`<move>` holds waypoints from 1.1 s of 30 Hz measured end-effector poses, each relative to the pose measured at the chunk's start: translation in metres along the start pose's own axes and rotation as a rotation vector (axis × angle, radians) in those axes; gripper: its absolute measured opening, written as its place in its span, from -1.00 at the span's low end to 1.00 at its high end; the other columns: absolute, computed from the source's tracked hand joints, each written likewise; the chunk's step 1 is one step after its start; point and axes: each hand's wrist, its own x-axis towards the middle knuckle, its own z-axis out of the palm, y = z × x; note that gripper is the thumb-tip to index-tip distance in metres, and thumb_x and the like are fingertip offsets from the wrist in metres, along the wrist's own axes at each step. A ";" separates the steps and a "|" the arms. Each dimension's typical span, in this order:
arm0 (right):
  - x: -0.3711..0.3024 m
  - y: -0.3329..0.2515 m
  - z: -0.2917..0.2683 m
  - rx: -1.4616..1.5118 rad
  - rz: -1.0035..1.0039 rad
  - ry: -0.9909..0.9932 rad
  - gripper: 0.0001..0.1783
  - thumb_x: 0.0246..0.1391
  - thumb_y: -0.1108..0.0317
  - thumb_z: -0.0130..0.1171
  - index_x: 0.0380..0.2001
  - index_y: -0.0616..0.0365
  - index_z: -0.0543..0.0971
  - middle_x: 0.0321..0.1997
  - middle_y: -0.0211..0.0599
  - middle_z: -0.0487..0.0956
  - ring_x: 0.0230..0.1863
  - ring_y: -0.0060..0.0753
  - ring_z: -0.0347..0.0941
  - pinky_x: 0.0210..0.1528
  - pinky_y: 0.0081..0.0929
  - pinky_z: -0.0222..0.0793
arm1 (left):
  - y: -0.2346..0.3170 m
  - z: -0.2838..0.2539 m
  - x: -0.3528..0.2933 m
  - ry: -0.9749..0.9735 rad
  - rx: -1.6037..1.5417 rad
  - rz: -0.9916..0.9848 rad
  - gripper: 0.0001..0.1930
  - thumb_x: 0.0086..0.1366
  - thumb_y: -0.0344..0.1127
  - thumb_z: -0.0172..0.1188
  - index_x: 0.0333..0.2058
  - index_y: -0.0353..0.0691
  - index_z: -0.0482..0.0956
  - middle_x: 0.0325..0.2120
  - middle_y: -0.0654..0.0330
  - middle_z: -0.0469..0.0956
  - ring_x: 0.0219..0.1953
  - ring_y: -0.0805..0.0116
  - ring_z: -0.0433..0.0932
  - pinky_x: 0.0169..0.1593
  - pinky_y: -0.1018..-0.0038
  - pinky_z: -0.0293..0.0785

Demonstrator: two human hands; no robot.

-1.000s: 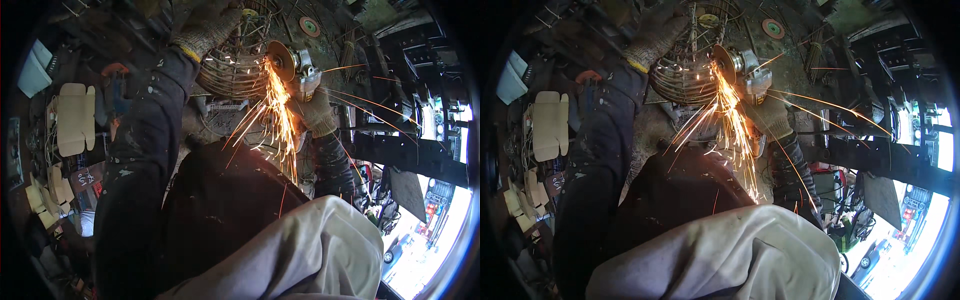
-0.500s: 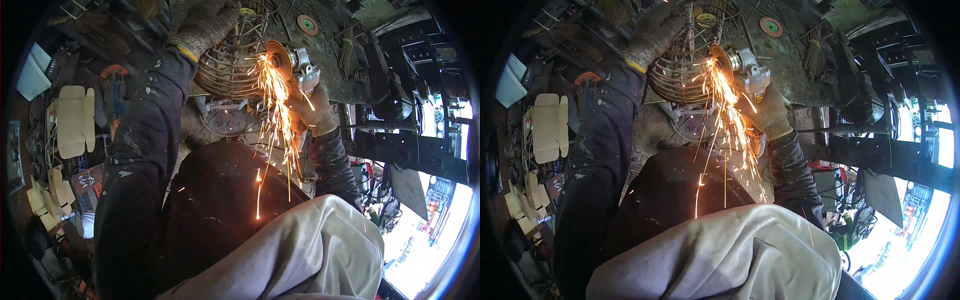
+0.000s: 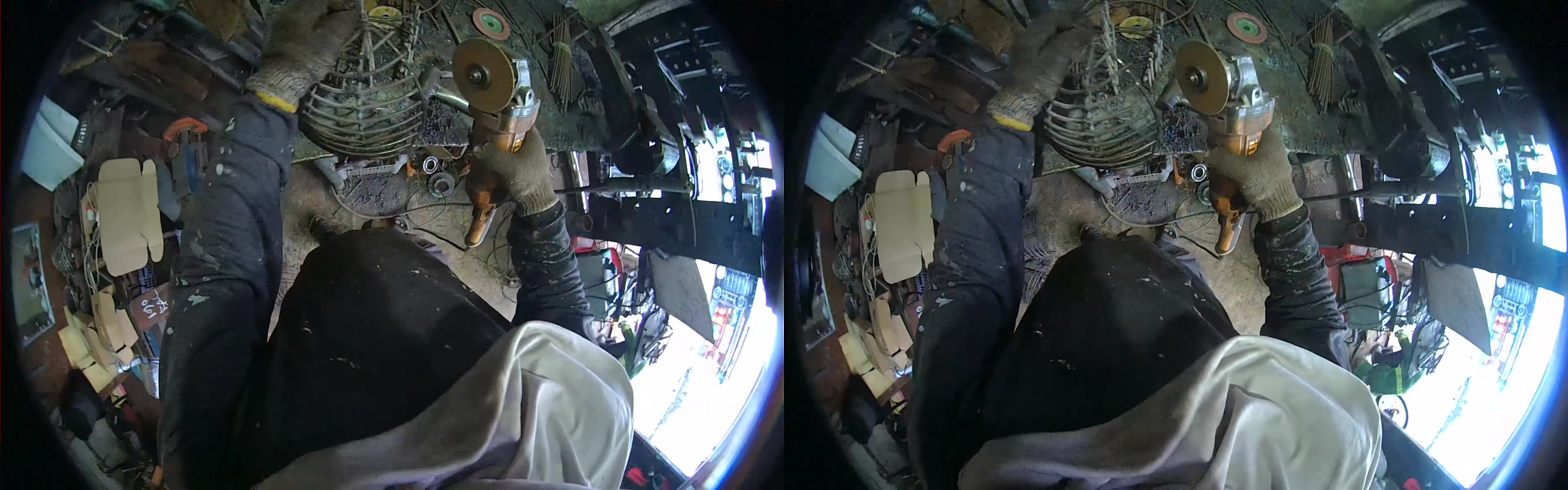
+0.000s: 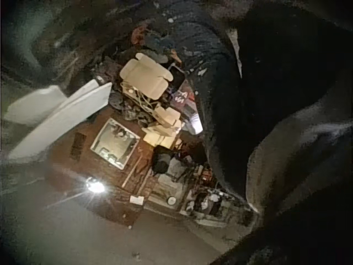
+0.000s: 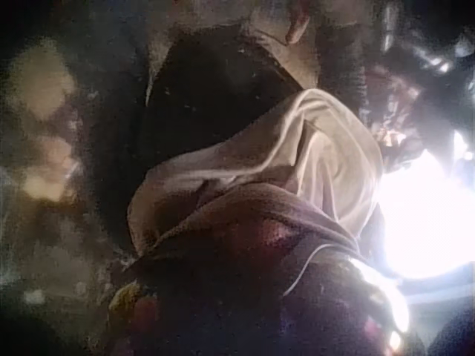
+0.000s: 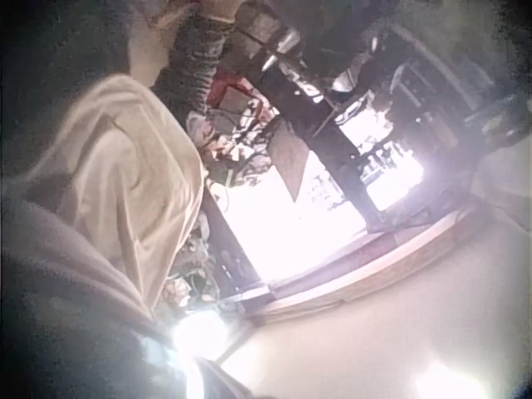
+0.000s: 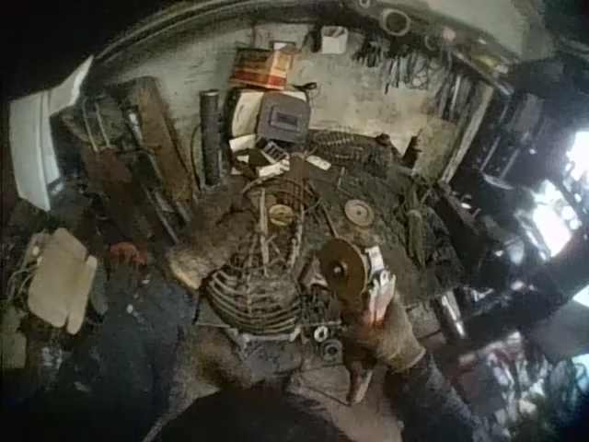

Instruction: The person is fabricating a metal object by hammering a wire cage into shape on a workbench, cutting and smoothing sections with an angle grinder, and finally welding components together.

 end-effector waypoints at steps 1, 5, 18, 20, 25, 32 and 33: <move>-0.003 0.006 -0.002 -0.022 -0.002 0.011 -0.28 -0.26 0.24 0.56 -0.01 0.23 0.46 -0.11 -0.24 0.62 -0.13 -0.42 0.57 -0.06 -0.39 0.51 | 0.008 0.001 -0.004 0.097 0.070 0.212 -0.69 0.31 -0.06 0.22 -0.15 -0.17 0.62 -0.37 0.26 0.56 -0.32 0.43 0.50 -0.21 0.42 0.43; -0.009 0.028 -0.008 -0.043 0.018 -0.012 -0.26 -0.26 0.24 0.54 0.02 0.24 0.44 -0.10 -0.24 0.61 -0.12 -0.41 0.56 -0.04 -0.39 0.50 | -0.015 -0.017 -0.004 0.057 -0.050 0.062 -0.73 0.30 -0.16 0.26 -0.15 -0.21 0.58 -0.31 0.26 0.57 -0.25 0.47 0.54 -0.19 0.45 0.47; -0.019 0.036 0.003 -0.046 0.011 -0.063 -0.17 -0.36 0.15 0.55 0.04 0.22 0.45 -0.10 -0.21 0.61 -0.08 -0.31 0.56 0.02 -0.35 0.46 | -0.020 -0.025 -0.021 0.161 -0.186 0.011 -0.83 0.28 -0.32 0.27 -0.20 -0.19 0.56 -0.32 0.25 0.57 -0.27 0.47 0.54 -0.20 0.47 0.50; -0.015 0.041 0.002 -0.108 -0.021 -0.082 -0.19 -0.35 0.14 0.54 0.03 0.21 0.46 -0.10 -0.19 0.62 -0.08 -0.27 0.56 0.03 -0.33 0.45 | -0.028 -0.019 -0.016 0.212 -0.090 0.058 -0.84 0.29 -0.32 0.25 -0.19 -0.19 0.56 -0.32 0.26 0.57 -0.28 0.49 0.52 -0.20 0.46 0.49; -0.011 0.008 0.004 -0.202 -0.081 -0.077 -0.22 -0.33 0.12 0.51 0.01 0.22 0.49 -0.10 -0.15 0.62 -0.08 -0.23 0.58 0.00 -0.31 0.46 | 0.002 -0.015 -0.018 0.106 -0.012 0.171 -0.85 0.31 -0.30 0.20 -0.21 -0.20 0.56 -0.32 0.28 0.55 -0.30 0.47 0.51 -0.20 0.45 0.46; -0.002 -0.037 0.010 -0.316 -0.146 -0.092 -0.28 -0.28 0.18 0.50 -0.01 0.21 0.48 -0.14 -0.21 0.63 -0.14 -0.29 0.59 -0.06 -0.33 0.49 | 0.013 -0.009 -0.012 0.007 0.035 0.237 -0.80 0.31 -0.21 0.23 -0.22 -0.21 0.58 -0.32 0.18 0.58 -0.27 0.38 0.55 -0.19 0.41 0.47; -0.002 -0.041 0.012 -0.299 -0.138 -0.087 -0.29 -0.28 0.19 0.50 -0.01 0.21 0.49 -0.13 -0.21 0.63 -0.14 -0.30 0.59 -0.06 -0.34 0.49 | 0.012 -0.006 -0.011 0.026 -0.020 0.226 -0.78 0.31 -0.20 0.24 -0.21 -0.21 0.59 -0.31 0.17 0.59 -0.26 0.36 0.56 -0.18 0.40 0.48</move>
